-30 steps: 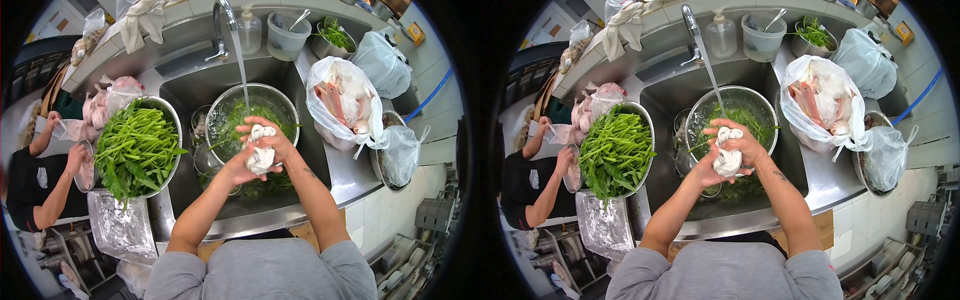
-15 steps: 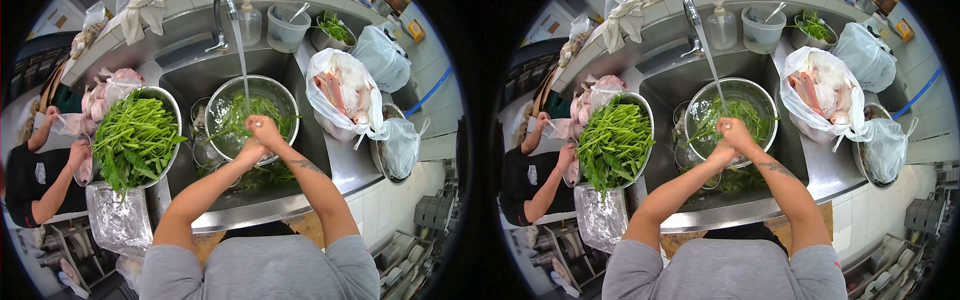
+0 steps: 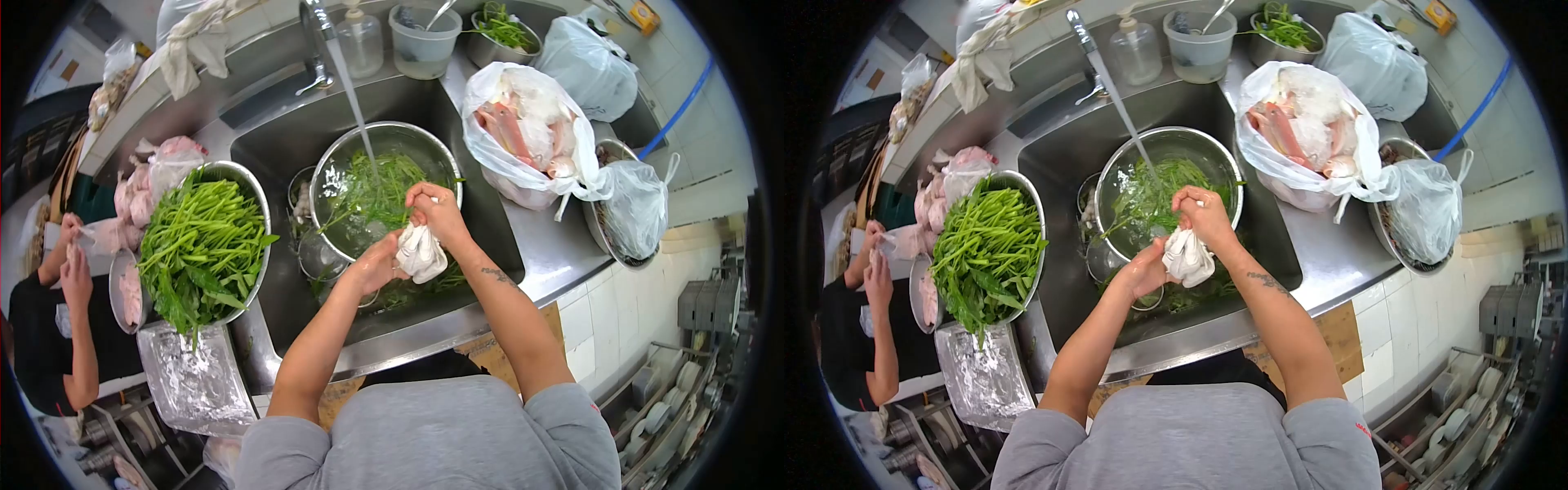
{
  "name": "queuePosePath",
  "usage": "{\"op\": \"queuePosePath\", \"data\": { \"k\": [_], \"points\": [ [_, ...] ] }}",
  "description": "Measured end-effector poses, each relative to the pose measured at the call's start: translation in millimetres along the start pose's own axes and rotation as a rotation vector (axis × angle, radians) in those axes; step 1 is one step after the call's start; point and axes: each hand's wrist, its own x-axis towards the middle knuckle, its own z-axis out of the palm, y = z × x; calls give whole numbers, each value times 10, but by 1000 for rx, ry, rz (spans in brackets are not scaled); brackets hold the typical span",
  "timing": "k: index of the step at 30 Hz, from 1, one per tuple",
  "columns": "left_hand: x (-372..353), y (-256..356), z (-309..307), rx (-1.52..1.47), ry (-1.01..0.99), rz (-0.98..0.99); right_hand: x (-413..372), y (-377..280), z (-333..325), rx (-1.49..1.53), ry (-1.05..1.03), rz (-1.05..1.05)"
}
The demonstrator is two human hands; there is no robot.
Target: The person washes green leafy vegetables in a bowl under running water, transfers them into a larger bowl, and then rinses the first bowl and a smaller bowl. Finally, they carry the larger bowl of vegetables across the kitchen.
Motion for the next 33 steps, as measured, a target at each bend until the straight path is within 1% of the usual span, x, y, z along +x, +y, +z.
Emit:
{"op": "queuePosePath", "data": {
  "k": [2, 3, 4, 6, 7, 8, 9, 12, 13, 14, 15, 16, 17, 18, 19, 21, 22, 24, 25, 26, 27, 28, 29, 30, 31, 32, 33],
  "points": [
    [21, -55, 149, -100, -68, -40, -50, -126, 52, 35, -26, 10],
    [34, -100, 241, -148, -102, -68, -99, -178, 68, -27, -45, 33],
    [57, -127, 408, -210, -101, -32, -134, -217, 83, -103, -65, 22],
    [194, -196, 437, -15, -31, -99, -162, -277, 23, -243, -114, -16],
    [239, -244, 456, 78, 8, -126, -179, -236, -10, -380, -107, -100],
    [237, -238, 576, 121, 163, -113, -170, -142, -35, -518, -106, -187],
    [282, -304, 574, 260, 245, -52, -166, -37, -54, -656, -110, -273],
    [514, -595, 442, 678, 499, 130, -213, 334, -129, -765, 108, -175],
    [564, -667, 382, 860, 530, 86, -229, 467, -163, -798, 194, -148],
    [604, -706, 344, 1044, 560, 44, -248, 547, -194, -869, 231, -44],
    [645, -750, 305, 1227, 589, 0, -226, 616, -243, -911, 259, -12],
    [671, -766, 353, 1315, 624, 55, -218, 661, -273, -951, 286, 24],
    [685, -753, 370, 1337, 641, -1, -226, 713, -294, -989, 318, 64],
    [735, -733, 399, 1358, 656, -54, -188, 772, -345, -976, 386, 48],
    [790, -708, 447, 1376, 672, -97, -200, 735, -375, -958, 409, 38],
    [837, -802, 388, 1358, 645, 75, -218, 666, -417, -920, 451, 16],
    [852, -836, 365, 1344, 635, 159, -267, 542, -412, -863, 428, -25],
    [837, -799, 393, 1219, 284, 287, -479, 111, -406, -751, 376, -102],
    [789, -755, 430, 1147, 112, 342, -590, -89, -463, -743, 337, -45],
    [542, -528, 786, 1264, 150, 371, -697, -314, -532, -795, 348, -131],
    [481, -451, 810, 1268, 103, 291, -791, -524, -625, -769, 384, -231],
    [448, -373, 806, 1271, 57, 215, -935, -922, -663, -872, 422, -223],
    [422, -319, 781, 1272, 16, 138, -1082, -1213, -843, -1162, 465, -183],
    [390, -306, 719, 1287, 79, 130, -1224, -1675, -830, -1392, 550, -5],
    [398, -325, 568, 1340, 93, 77, -1333, -1831, -1086, -1522, 677, -135],
    [413, -369, 354, 1390, 116, 21, -1393, -2072, -1287, -1637, 761, -255],
    [380, -379, 215, 1437, 142, -37, -1410, -2327, -1511, -1870, 831, -190]
  ]
}}
